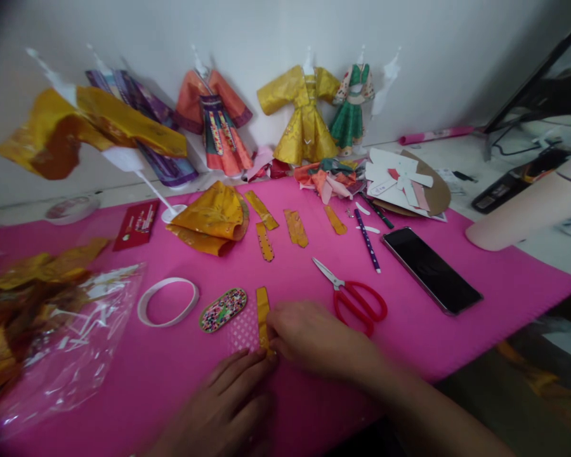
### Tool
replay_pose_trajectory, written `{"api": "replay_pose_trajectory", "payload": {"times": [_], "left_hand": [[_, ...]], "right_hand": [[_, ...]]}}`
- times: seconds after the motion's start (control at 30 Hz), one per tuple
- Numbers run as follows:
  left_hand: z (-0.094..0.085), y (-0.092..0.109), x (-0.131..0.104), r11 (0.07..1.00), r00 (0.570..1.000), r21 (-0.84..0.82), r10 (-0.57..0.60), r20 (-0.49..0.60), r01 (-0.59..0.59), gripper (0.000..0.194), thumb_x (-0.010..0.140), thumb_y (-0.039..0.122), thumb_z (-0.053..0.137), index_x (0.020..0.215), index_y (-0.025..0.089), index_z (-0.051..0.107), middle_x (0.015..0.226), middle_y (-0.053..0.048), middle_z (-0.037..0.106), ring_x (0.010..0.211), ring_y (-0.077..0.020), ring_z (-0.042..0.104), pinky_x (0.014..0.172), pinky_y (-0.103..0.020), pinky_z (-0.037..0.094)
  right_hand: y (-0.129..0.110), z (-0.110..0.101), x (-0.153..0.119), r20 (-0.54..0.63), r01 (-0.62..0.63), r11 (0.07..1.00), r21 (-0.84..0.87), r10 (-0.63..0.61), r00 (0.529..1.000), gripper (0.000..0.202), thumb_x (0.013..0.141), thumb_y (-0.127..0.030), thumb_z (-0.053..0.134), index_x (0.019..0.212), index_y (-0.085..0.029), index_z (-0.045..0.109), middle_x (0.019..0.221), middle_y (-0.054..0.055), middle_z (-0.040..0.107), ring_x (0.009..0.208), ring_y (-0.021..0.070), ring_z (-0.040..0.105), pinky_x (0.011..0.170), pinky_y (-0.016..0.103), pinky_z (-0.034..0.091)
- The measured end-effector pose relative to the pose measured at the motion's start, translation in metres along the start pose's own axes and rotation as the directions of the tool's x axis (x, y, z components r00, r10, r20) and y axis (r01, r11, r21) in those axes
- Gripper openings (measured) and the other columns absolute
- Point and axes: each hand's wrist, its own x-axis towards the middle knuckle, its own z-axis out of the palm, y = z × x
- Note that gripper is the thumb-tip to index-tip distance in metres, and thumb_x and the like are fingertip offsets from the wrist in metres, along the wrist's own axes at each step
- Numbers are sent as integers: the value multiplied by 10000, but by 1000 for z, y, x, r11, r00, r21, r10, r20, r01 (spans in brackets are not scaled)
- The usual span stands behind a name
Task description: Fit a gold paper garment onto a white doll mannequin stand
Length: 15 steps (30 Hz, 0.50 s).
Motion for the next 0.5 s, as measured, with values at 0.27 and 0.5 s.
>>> {"api": "replay_pose_trajectory", "payload": {"times": [0.27,0.5], "left_hand": [[-3,1,1,1000,1000,-6,-5,11,5,212,872,402,705,965,217,658,1298,-64,665,1192,-244,594,1066,-386,469],[-3,1,2,1000,999,-9,4,31,-3,190,896,388,677,955,208,660,1308,-78,656,1203,-252,586,1063,-405,474]], "right_hand": [[0,1,0,-7,2,1000,4,-2,1000,119,842,-90,548,870,-170,631,846,27,664,735,170,562,645,282,337],[0,1,-1,-11,17,1000,19,-16,1000,128,834,-79,544,872,-173,622,853,20,659,746,163,552,651,279,341]]}}
